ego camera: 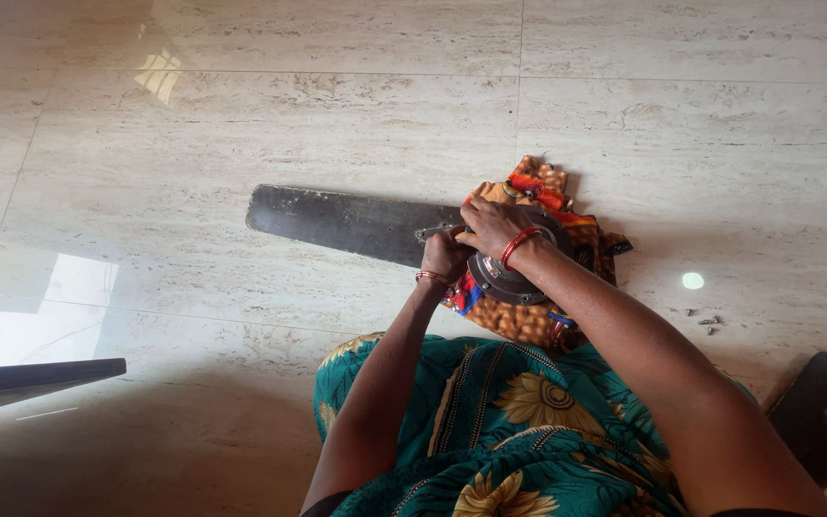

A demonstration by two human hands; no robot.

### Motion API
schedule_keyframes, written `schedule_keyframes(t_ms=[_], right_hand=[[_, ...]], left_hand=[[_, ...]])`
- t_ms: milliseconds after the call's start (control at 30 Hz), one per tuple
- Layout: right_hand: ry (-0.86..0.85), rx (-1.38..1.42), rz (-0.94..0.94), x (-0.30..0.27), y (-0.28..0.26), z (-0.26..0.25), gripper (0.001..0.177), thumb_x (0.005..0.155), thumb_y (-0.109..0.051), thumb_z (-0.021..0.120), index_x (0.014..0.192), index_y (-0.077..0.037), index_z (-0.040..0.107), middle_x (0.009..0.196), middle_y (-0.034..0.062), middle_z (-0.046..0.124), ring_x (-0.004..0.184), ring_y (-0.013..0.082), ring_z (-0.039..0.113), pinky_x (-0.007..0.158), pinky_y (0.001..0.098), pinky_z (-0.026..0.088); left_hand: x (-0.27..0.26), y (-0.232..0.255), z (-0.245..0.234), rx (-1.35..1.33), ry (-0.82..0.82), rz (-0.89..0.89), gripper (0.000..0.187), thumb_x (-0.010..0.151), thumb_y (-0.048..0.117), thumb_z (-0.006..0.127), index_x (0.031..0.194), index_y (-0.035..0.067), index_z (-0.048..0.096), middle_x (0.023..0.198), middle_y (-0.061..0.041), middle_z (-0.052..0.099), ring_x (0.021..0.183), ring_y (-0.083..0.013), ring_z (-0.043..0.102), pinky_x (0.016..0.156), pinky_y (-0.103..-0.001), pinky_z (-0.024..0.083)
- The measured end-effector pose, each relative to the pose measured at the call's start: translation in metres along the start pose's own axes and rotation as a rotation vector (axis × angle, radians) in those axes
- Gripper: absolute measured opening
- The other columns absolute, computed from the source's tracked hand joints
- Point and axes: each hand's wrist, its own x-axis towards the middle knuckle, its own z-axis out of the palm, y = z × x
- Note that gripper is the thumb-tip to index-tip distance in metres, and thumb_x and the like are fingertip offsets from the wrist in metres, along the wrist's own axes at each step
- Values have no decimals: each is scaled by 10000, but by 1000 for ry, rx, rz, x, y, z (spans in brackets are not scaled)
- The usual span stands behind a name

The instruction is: The person sits on the floor and attaches fan blades to the motor housing using a screwdriver. They align each blade, insert screws, and tighten them to secure the blades to the central hub.

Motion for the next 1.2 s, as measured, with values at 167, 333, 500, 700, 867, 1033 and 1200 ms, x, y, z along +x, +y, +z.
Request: schedule_keyframes(t_ms=[167, 333, 500, 700, 867, 1033, 1200], right_hand=[[37, -17, -101, -7, -2, -6, 256, 877, -221, 729, 1028, -33, 641, 1074, 135, 703, 970, 311, 720, 776, 439, 598], [-94, -193, 49, -4, -9, -14, 457, 952, -378, 708, 1146, 19, 591, 1012, 173, 695, 919, 307, 732, 769, 422, 612], [-70, -176, -12, -8, -5, -13, 309, 921, -298, 676, 1041, -20, 613, 1000, 162, 704, 890, 305, 730, 720, 436, 607], [-82, -227, -41, -4, -5, 1, 203, 954, -151, 628, 1110, -23, 609, 915, 174, 736, 774, 297, 735, 676, 425, 623], [-203, -344, 11, -1, -8, 0, 438, 1034, -403, 598, 1227, -11, 579, 748, 132, 767, 685, 264, 747, 757, 451, 578], [80, -339, -173, -3, -2, 16, 212, 917, -218, 600, 1051, -57, 630, 845, 115, 711, 660, 226, 741, 518, 357, 587], [-116, -401, -57, 2, -3, 13, 278, 1034, -243, 520, 1205, -35, 588, 737, 105, 716, 659, 220, 738, 548, 342, 560]], left_hand=[[2, 1, 3, -36, -48, -27, 325, 810, 195, 756, 1115, 83, 744, 926, -172, 769, 881, -293, 785, 737, -395, 594], [0, 1, 7, -5, -35, -55, 315, 820, 212, 771, 1114, 98, 753, 885, -183, 764, 855, -306, 773, 725, -393, 589], [1, -6, 7, -42, -29, -31, 325, 808, 205, 758, 1112, 92, 728, 886, -182, 757, 868, -306, 782, 725, -397, 597], [2, -13, 10, 9, -8, -26, 253, 842, 216, 756, 1054, 78, 740, 903, -193, 757, 891, -335, 761, 743, -417, 590], [3, -19, 12, -21, 11, -12, 297, 811, 211, 775, 1065, 61, 738, 876, -210, 743, 877, -358, 744, 721, -429, 578], [1, -35, 22, -53, -9, -22, 247, 822, 197, 770, 1008, 39, 737, 875, -209, 750, 866, -329, 784, 726, -406, 594], [3, -33, 23, -41, 4, -31, 274, 835, 198, 768, 1059, 43, 743, 892, -216, 753, 894, -343, 764, 736, -410, 590]])
